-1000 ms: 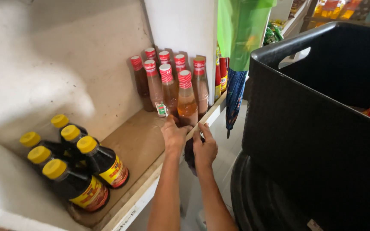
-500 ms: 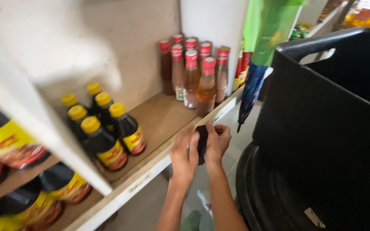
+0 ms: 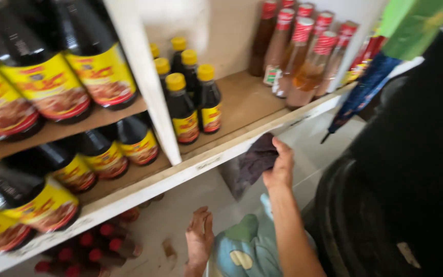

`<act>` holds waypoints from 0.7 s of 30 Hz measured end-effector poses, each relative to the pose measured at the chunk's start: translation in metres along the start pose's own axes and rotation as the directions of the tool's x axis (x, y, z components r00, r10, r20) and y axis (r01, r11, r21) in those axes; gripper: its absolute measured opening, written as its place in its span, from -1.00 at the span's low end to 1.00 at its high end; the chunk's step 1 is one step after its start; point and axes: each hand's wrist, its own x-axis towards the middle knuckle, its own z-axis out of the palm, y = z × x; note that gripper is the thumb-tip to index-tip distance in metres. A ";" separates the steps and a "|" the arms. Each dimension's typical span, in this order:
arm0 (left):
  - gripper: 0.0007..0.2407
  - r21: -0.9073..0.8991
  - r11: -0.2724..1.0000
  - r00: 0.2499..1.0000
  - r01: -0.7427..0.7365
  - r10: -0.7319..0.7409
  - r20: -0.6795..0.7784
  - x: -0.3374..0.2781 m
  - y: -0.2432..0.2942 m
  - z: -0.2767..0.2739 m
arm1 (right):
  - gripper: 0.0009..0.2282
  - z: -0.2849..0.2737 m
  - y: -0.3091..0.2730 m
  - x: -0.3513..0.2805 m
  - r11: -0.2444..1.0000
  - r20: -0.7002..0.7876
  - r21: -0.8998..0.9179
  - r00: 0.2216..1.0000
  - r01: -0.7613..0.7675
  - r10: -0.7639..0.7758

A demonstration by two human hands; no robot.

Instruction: Wiping bottles of sauce with a cloth and organizing them on a shelf.

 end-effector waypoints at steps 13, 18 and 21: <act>-0.92 -0.118 0.982 0.989 0.147 -0.148 -0.003 -0.011 0.004 0.006 | -0.61 0.024 0.009 -0.043 0.810 -0.030 -0.582 0.994 0.067 -0.103; -0.89 -0.143 0.952 0.963 0.270 -0.267 0.039 -0.022 0.001 0.009 | -0.67 0.019 0.015 -0.046 0.649 0.077 -0.752 0.994 0.112 -0.082; -0.90 -0.109 0.972 0.978 0.206 -0.206 0.011 -0.021 0.008 0.010 | -0.69 0.003 0.025 -0.036 0.417 0.165 -0.882 0.973 0.220 -0.163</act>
